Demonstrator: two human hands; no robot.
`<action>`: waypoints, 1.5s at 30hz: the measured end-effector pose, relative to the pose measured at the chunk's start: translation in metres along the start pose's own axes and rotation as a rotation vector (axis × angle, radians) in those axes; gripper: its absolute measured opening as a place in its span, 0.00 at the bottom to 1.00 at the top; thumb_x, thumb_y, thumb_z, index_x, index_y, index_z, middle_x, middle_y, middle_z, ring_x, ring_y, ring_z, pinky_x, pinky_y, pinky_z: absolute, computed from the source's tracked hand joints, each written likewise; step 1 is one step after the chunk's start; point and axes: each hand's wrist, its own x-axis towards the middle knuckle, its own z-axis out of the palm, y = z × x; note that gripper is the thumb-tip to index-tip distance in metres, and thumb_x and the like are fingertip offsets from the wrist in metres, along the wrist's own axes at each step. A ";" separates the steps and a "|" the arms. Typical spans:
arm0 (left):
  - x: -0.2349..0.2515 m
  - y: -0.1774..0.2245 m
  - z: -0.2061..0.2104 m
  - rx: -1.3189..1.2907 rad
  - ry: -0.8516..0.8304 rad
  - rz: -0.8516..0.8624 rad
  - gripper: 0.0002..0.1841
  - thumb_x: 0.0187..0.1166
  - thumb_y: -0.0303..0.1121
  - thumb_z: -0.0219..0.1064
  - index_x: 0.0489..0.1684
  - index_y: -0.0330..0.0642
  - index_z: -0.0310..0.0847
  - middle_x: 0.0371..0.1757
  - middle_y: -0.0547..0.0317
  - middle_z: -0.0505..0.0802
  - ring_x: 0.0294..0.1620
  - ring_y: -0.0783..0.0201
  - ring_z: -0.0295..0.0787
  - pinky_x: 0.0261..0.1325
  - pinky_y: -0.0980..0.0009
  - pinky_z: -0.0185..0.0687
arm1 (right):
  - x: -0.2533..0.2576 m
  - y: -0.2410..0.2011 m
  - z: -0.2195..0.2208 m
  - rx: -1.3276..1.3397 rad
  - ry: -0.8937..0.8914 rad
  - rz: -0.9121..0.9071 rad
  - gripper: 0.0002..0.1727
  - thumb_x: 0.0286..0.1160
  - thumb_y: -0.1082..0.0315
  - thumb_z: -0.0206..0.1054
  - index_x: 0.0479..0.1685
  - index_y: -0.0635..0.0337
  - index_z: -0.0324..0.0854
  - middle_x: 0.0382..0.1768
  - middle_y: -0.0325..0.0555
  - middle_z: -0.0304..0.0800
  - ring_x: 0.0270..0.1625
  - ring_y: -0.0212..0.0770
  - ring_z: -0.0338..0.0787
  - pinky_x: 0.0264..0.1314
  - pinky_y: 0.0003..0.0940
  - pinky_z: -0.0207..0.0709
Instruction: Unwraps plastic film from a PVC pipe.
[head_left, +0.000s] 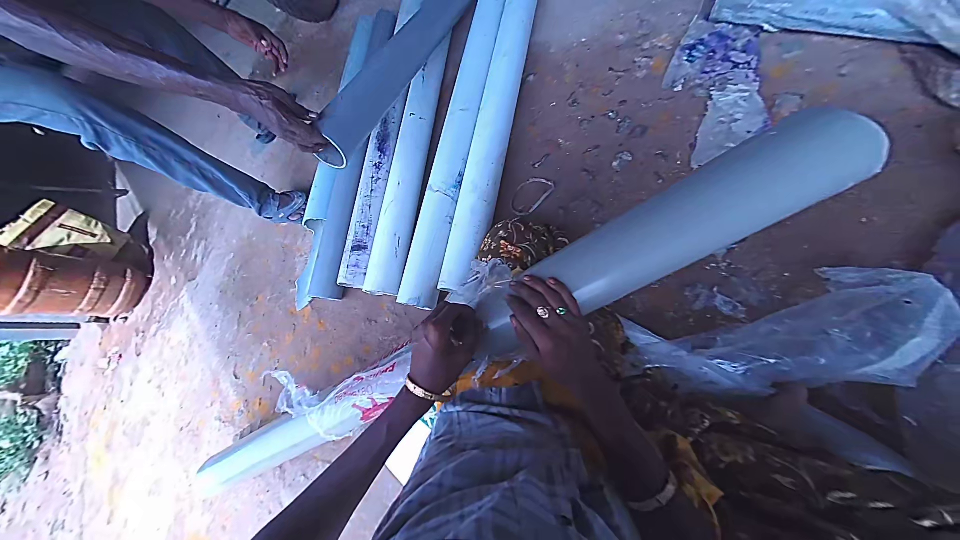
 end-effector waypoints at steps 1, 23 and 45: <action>-0.006 0.000 0.002 -0.012 0.049 0.033 0.12 0.71 0.29 0.69 0.43 0.29 0.91 0.37 0.43 0.94 0.33 0.57 0.94 0.38 0.65 0.90 | 0.000 0.001 0.001 -0.004 0.006 -0.004 0.17 0.87 0.65 0.55 0.52 0.57 0.91 0.59 0.50 0.95 0.70 0.51 0.88 0.82 0.44 0.66; -0.002 0.004 -0.013 0.168 -0.112 -0.043 0.11 0.78 0.25 0.63 0.41 0.20 0.85 0.40 0.31 0.91 0.43 0.39 0.91 0.50 0.50 0.85 | -0.001 -0.001 -0.003 0.028 -0.012 0.005 0.18 0.86 0.65 0.55 0.52 0.59 0.92 0.61 0.52 0.95 0.71 0.52 0.88 0.82 0.46 0.67; -0.017 -0.012 0.048 0.173 0.391 0.120 0.12 0.79 0.24 0.63 0.44 0.26 0.93 0.48 0.39 0.98 0.50 0.44 0.99 0.55 0.56 0.92 | -0.003 0.002 0.002 0.009 0.008 -0.009 0.18 0.87 0.63 0.54 0.52 0.59 0.92 0.61 0.50 0.95 0.71 0.52 0.88 0.83 0.46 0.65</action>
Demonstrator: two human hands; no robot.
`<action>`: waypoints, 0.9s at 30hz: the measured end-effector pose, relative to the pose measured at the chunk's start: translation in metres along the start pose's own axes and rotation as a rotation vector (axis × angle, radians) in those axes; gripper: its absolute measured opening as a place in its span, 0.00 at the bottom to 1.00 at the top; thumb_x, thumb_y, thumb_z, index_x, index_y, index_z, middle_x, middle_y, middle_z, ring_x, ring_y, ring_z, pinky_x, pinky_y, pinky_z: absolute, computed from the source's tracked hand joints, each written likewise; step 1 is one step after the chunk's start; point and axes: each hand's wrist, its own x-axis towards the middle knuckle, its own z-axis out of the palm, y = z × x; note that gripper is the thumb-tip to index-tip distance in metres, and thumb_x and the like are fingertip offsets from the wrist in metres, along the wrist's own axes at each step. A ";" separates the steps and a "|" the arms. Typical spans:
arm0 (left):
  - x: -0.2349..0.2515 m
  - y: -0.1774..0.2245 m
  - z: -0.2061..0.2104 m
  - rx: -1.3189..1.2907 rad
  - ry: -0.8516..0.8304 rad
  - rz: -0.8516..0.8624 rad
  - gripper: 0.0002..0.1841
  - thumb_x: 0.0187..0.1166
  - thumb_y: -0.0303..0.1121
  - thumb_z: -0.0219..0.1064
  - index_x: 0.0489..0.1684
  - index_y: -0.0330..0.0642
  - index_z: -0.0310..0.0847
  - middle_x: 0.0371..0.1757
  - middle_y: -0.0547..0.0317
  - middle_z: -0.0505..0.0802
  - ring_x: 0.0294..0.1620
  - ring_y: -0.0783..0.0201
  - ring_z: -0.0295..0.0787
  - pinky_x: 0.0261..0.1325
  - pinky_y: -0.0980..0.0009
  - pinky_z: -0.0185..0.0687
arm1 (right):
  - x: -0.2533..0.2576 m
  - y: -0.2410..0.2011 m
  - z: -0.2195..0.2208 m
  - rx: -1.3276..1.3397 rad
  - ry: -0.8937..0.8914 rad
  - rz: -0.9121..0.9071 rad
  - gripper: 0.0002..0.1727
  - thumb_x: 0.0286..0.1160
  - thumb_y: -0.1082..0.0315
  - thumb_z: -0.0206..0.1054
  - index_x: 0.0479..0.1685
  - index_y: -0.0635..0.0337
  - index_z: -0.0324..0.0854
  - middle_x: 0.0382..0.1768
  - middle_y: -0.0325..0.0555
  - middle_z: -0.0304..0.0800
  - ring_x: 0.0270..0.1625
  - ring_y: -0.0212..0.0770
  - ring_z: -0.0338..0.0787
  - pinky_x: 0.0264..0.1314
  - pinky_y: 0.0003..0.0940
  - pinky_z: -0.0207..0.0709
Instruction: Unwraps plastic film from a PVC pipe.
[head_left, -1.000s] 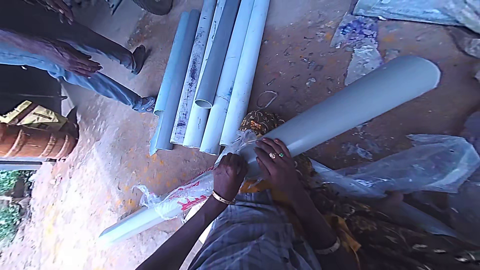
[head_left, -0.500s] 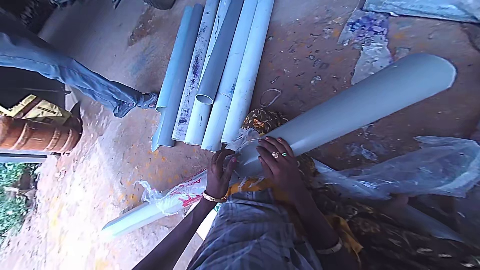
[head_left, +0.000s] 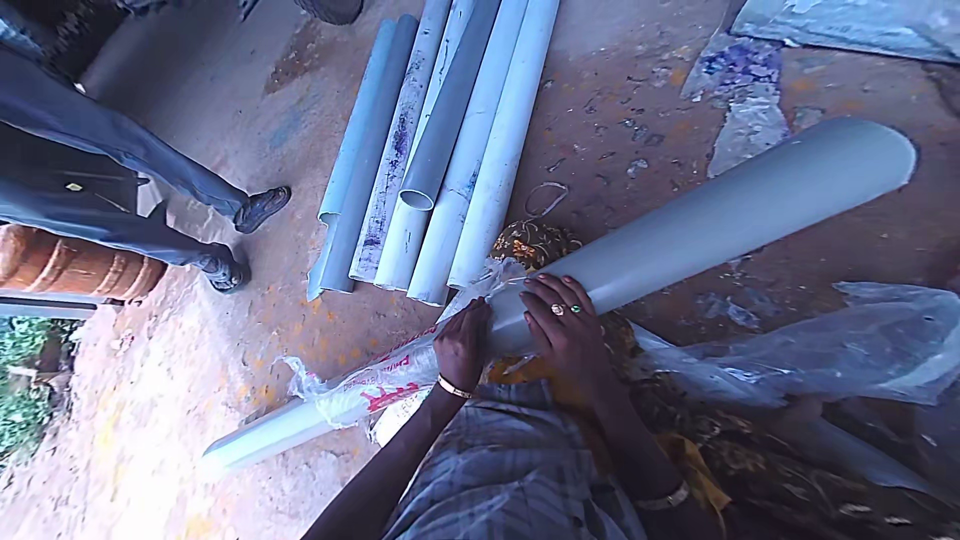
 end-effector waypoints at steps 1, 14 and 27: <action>0.004 -0.002 -0.002 0.041 -0.004 0.016 0.12 0.79 0.24 0.63 0.43 0.27 0.93 0.43 0.41 0.99 0.43 0.46 1.00 0.47 0.56 0.93 | 0.000 0.000 0.000 -0.002 0.002 -0.003 0.18 0.87 0.63 0.54 0.52 0.59 0.92 0.60 0.50 0.95 0.71 0.51 0.88 0.83 0.45 0.65; 0.076 -0.043 -0.043 -0.509 -0.509 -0.309 0.16 0.89 0.26 0.54 0.39 0.24 0.88 0.35 0.54 0.97 0.40 0.71 0.95 0.59 0.68 0.88 | -0.002 0.001 -0.003 0.002 -0.016 -0.010 0.19 0.88 0.63 0.53 0.55 0.59 0.91 0.62 0.49 0.94 0.73 0.49 0.86 0.84 0.44 0.63; 0.016 0.011 -0.054 -0.019 -0.332 -0.081 0.06 0.71 0.26 0.74 0.35 0.32 0.95 0.41 0.41 0.96 0.46 0.44 0.96 0.50 0.48 0.89 | -0.003 0.000 0.000 -0.018 0.004 -0.013 0.18 0.87 0.64 0.53 0.54 0.60 0.91 0.61 0.50 0.95 0.73 0.50 0.86 0.85 0.43 0.61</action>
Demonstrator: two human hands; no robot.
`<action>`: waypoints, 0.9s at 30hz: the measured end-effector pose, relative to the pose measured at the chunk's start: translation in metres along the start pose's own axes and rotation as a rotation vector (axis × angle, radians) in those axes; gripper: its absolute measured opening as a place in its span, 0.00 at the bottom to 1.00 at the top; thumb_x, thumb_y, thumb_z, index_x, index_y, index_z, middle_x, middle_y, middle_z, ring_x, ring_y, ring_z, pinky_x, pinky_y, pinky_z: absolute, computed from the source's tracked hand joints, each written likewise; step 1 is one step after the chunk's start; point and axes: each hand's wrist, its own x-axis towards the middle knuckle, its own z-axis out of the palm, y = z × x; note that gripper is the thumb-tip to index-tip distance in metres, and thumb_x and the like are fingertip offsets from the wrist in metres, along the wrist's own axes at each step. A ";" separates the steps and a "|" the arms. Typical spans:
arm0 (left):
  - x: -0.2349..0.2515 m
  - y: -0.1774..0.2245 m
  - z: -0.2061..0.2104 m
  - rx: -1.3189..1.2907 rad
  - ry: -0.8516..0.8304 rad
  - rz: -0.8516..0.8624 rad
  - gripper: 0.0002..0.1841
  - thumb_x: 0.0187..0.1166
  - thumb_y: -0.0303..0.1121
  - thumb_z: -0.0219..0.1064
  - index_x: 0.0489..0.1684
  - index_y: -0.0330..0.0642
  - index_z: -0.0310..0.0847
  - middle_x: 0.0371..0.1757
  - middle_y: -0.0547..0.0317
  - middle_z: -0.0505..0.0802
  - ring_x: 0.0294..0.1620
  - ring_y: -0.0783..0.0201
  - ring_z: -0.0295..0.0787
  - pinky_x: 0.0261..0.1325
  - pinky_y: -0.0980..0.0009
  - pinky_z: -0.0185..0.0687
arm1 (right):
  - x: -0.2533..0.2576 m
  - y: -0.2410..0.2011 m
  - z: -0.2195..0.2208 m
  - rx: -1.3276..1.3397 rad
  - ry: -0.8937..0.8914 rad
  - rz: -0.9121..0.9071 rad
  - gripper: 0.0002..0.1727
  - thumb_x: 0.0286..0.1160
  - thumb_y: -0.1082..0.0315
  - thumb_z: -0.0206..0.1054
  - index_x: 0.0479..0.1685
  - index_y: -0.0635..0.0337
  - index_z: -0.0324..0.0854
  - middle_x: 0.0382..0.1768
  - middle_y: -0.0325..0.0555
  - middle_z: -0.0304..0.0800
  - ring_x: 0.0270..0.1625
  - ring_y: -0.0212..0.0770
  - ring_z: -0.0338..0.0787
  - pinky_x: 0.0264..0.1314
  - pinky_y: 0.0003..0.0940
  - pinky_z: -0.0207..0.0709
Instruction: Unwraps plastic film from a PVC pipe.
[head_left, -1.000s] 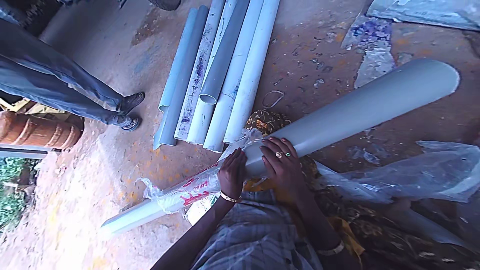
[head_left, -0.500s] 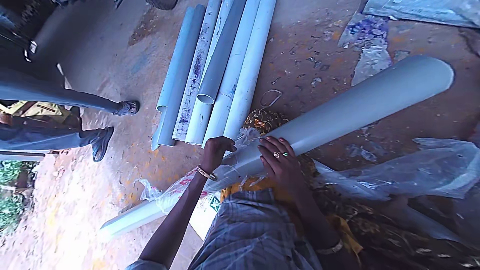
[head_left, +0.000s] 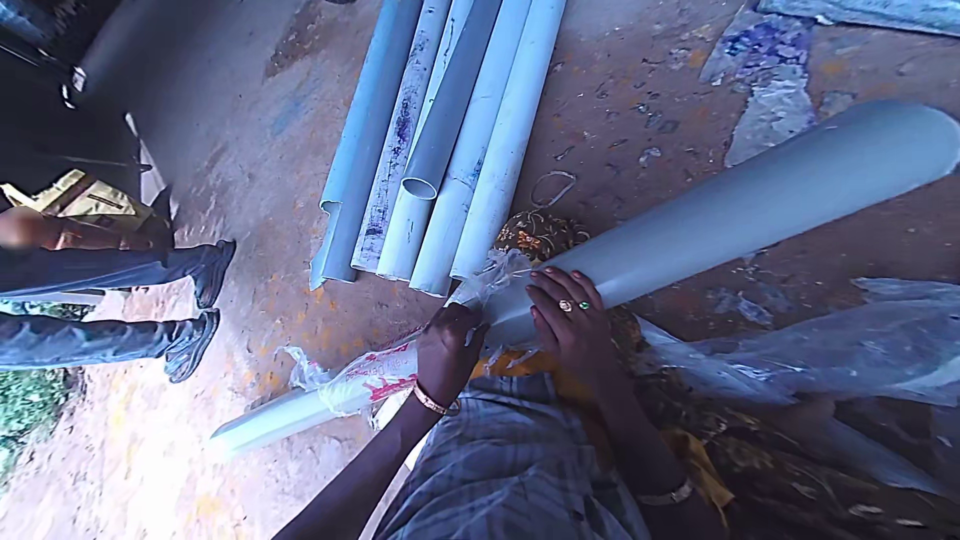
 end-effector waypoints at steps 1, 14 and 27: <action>0.001 0.004 -0.001 0.035 -0.013 0.001 0.06 0.71 0.25 0.73 0.34 0.32 0.95 0.40 0.40 0.96 0.45 0.43 0.96 0.48 0.47 0.89 | 0.000 0.000 0.000 0.001 0.000 0.003 0.18 0.87 0.64 0.53 0.54 0.60 0.91 0.61 0.50 0.95 0.73 0.50 0.87 0.85 0.43 0.62; 0.013 -0.028 -0.008 -0.032 -0.141 -0.008 0.11 0.80 0.27 0.64 0.43 0.25 0.89 0.43 0.35 0.93 0.46 0.43 0.93 0.54 0.53 0.87 | -0.003 0.000 -0.003 0.039 -0.004 0.012 0.19 0.88 0.64 0.53 0.55 0.60 0.91 0.62 0.51 0.94 0.74 0.50 0.86 0.84 0.45 0.63; 0.004 0.007 -0.004 0.136 -0.107 0.000 0.08 0.76 0.25 0.67 0.36 0.27 0.92 0.38 0.37 0.94 0.44 0.40 0.95 0.48 0.47 0.89 | 0.000 -0.003 -0.003 0.063 -0.007 0.028 0.18 0.85 0.66 0.56 0.54 0.62 0.91 0.62 0.52 0.94 0.73 0.52 0.86 0.84 0.46 0.63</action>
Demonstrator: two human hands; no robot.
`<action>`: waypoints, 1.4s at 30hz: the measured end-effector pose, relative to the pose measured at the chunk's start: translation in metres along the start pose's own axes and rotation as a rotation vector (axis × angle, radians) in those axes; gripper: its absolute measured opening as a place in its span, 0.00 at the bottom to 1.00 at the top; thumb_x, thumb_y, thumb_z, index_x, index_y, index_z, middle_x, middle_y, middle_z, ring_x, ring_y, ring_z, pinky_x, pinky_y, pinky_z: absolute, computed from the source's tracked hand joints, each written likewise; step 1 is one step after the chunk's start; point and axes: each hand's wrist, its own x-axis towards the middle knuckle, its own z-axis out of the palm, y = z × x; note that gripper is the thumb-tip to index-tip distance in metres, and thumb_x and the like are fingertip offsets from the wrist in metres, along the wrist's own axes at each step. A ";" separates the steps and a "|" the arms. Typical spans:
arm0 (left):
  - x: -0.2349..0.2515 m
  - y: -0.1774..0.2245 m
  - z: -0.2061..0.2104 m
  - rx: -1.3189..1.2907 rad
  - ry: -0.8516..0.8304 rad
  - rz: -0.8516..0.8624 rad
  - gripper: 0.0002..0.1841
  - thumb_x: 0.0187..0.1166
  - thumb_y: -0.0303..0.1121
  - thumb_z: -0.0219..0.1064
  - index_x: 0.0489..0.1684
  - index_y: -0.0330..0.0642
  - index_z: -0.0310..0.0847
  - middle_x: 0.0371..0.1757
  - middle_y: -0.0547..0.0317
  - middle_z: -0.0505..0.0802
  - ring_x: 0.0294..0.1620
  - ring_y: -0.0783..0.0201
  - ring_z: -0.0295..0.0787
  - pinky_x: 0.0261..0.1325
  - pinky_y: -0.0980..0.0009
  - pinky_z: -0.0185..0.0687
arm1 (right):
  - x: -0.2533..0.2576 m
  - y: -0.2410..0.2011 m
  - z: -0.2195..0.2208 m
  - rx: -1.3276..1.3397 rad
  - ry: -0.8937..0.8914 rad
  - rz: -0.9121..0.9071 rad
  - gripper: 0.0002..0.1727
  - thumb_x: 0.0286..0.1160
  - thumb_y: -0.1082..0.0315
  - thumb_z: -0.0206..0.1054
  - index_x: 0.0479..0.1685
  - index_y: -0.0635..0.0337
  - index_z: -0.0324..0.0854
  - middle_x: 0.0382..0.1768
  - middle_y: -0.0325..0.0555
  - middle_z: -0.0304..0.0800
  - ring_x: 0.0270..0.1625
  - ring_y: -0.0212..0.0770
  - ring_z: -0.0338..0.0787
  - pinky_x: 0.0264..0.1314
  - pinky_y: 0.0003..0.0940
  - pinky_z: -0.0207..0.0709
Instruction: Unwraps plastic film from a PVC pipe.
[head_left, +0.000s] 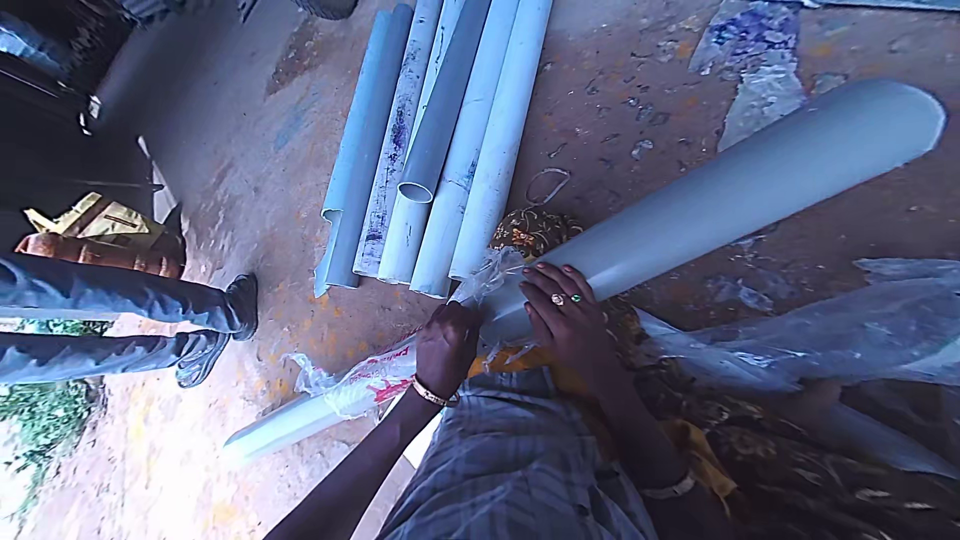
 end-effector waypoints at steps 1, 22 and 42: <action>0.001 0.000 0.002 0.048 -0.004 0.011 0.09 0.77 0.25 0.67 0.38 0.27 0.91 0.39 0.37 0.94 0.45 0.39 0.95 0.48 0.47 0.89 | 0.001 0.000 -0.001 0.003 -0.008 0.001 0.18 0.85 0.66 0.56 0.55 0.62 0.91 0.62 0.52 0.94 0.74 0.52 0.86 0.85 0.47 0.63; 0.001 0.008 0.003 0.084 0.034 -0.018 0.08 0.75 0.25 0.68 0.34 0.28 0.92 0.36 0.39 0.94 0.40 0.41 0.95 0.43 0.47 0.88 | 0.000 0.000 0.000 0.037 0.015 -0.002 0.17 0.85 0.67 0.57 0.53 0.63 0.91 0.61 0.53 0.94 0.73 0.53 0.87 0.84 0.48 0.66; 0.016 -0.045 -0.009 -0.327 -0.118 0.052 0.12 0.82 0.29 0.65 0.46 0.26 0.92 0.51 0.38 0.95 0.56 0.50 0.94 0.66 0.57 0.85 | -0.002 0.002 0.000 0.031 0.000 -0.001 0.18 0.86 0.66 0.55 0.54 0.62 0.91 0.62 0.52 0.94 0.74 0.52 0.86 0.84 0.47 0.64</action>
